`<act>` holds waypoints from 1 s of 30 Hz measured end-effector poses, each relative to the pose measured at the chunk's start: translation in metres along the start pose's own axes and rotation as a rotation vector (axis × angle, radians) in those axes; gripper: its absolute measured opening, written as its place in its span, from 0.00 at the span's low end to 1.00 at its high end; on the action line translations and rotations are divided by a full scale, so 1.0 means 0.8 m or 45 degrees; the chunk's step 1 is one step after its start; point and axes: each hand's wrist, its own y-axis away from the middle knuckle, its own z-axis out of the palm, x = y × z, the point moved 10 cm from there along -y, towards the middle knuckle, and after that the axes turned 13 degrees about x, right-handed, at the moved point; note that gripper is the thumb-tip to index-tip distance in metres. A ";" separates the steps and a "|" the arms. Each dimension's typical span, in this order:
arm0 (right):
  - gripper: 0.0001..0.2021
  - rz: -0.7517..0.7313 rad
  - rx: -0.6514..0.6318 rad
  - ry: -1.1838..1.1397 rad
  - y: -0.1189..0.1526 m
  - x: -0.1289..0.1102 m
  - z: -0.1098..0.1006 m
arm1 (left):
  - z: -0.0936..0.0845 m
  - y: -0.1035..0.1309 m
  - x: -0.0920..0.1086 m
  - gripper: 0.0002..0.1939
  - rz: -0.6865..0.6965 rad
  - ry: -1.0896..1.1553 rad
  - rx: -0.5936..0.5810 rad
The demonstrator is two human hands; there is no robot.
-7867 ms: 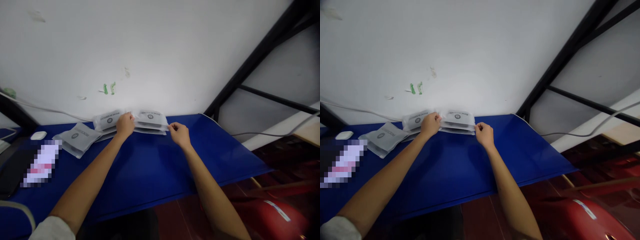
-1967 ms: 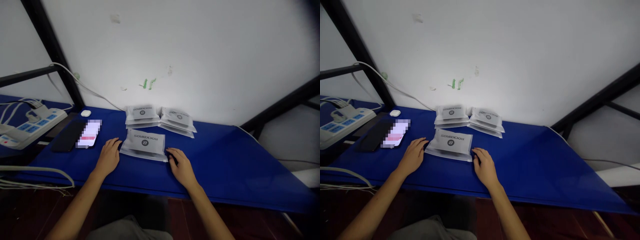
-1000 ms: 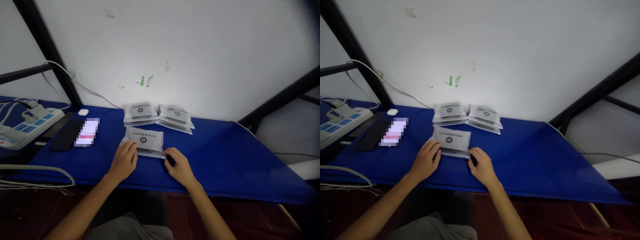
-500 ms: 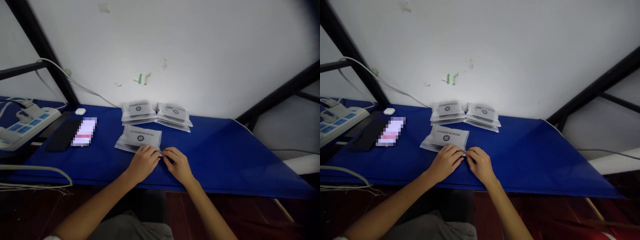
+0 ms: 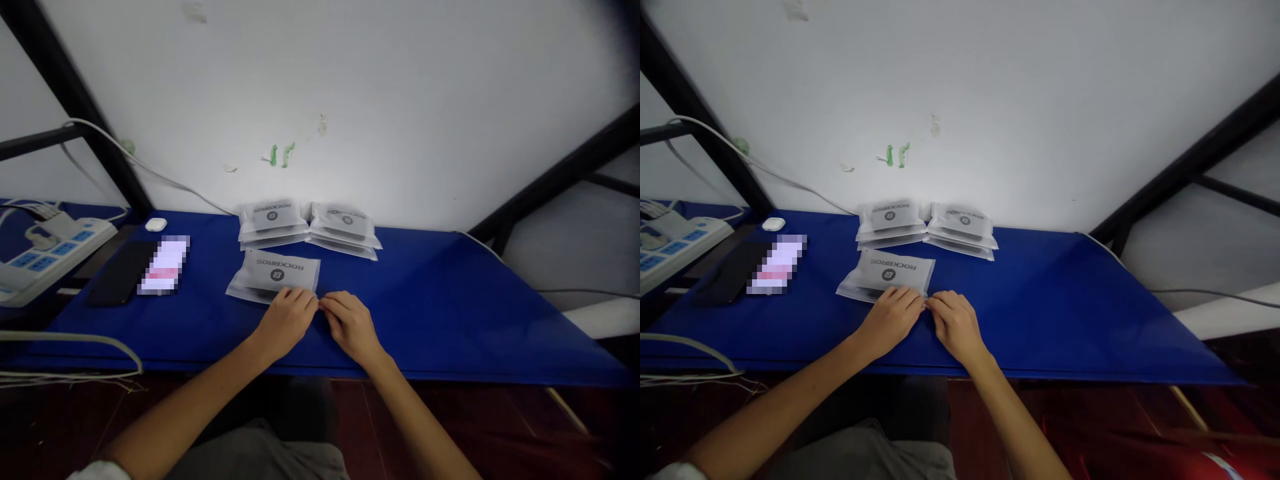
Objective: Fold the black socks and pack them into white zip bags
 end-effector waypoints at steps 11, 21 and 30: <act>0.12 -0.015 0.014 0.098 -0.004 -0.001 -0.002 | -0.011 0.023 -0.038 0.11 -0.075 -0.046 -0.069; 0.13 -0.050 0.006 0.136 -0.004 -0.002 -0.001 | -0.034 0.049 -0.077 0.09 -0.133 -0.148 -0.064; 0.13 -0.065 0.045 0.134 -0.008 -0.006 -0.005 | -0.054 0.057 -0.090 0.11 -0.233 -0.152 0.000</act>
